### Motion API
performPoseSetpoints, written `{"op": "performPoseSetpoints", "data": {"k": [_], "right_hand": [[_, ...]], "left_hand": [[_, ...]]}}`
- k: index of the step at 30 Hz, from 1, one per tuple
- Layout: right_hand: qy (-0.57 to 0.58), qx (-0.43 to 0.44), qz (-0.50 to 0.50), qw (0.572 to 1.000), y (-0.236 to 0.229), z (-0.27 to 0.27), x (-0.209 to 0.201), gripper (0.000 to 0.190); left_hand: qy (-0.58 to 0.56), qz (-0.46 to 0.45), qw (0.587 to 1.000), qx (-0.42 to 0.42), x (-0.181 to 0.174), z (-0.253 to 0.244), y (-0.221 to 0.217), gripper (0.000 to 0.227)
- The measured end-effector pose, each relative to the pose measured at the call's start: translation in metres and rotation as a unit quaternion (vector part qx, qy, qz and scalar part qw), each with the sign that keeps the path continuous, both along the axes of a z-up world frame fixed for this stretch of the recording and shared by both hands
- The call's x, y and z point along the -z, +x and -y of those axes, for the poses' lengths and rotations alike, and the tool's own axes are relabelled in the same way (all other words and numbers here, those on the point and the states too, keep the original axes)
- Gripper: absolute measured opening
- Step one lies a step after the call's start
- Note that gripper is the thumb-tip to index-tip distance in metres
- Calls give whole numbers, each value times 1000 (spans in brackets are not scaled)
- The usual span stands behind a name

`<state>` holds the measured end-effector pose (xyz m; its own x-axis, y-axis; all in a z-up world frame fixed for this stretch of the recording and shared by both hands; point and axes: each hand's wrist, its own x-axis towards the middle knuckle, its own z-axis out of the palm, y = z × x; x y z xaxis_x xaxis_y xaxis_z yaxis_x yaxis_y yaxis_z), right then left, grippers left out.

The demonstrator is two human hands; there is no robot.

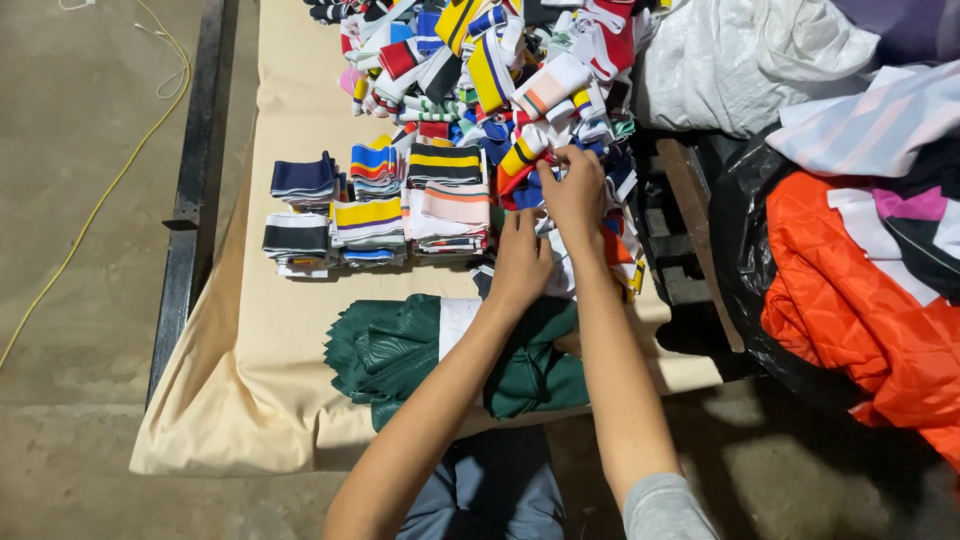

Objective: Folding small fabric labels and organizing them into neat stacks on a work table.

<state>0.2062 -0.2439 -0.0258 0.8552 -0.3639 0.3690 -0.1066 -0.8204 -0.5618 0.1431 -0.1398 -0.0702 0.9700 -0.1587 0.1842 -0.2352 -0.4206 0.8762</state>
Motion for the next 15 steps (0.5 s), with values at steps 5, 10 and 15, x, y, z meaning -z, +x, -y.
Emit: {"op": "performPoseSetpoints", "data": {"k": [5,10,15], "right_hand": [[206,-50,150,966,-3,20,14,21],[373,-121,197,898,-70,-1,-15,17],[535,-87,170,823,-112,-31,-14,14]], "left_hand": [[-113,14,993,-41,-46,-7,-13,51],[-209,33,977,-15,-48,-5,-14,53],[-209,165,964,-7,-75,-15,-24,20]]}}
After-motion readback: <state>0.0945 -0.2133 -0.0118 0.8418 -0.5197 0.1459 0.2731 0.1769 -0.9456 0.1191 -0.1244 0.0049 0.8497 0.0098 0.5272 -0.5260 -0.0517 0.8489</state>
